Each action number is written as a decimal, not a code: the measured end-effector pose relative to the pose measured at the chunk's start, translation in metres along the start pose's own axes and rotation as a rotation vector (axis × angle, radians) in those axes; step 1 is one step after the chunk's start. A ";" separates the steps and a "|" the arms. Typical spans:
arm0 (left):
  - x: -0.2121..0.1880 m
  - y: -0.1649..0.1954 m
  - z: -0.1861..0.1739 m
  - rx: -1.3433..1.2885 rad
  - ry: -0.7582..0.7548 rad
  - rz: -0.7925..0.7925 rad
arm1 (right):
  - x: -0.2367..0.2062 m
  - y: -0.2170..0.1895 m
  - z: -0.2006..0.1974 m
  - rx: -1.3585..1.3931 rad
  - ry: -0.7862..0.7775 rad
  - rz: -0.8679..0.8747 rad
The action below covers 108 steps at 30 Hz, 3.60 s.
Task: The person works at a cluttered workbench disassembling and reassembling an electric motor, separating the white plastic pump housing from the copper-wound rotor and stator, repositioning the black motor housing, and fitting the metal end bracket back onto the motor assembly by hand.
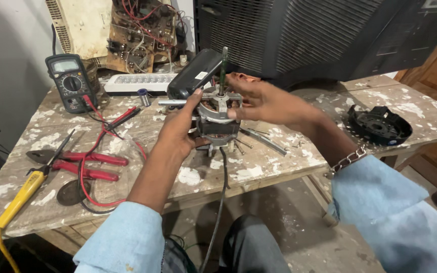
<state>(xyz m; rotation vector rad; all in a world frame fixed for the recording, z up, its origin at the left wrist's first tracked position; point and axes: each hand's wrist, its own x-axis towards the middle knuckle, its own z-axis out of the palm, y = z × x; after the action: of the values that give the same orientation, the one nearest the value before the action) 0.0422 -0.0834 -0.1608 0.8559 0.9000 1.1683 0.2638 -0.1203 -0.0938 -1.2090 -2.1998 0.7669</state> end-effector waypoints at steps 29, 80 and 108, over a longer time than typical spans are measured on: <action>0.002 0.006 0.005 0.039 0.030 -0.115 | 0.025 -0.046 0.010 -0.068 0.235 -0.126; -0.001 -0.018 -0.035 0.579 -0.227 0.613 | 0.046 -0.005 0.012 -0.018 -0.060 -0.333; -0.022 0.003 -0.019 0.720 -0.181 0.563 | 0.012 -0.025 0.010 0.039 0.052 -0.082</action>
<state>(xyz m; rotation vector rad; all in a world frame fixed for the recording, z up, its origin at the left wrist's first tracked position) 0.0200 -0.1030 -0.1622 1.8618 0.9686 1.2130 0.2372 -0.1230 -0.0816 -1.1008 -2.1674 0.7335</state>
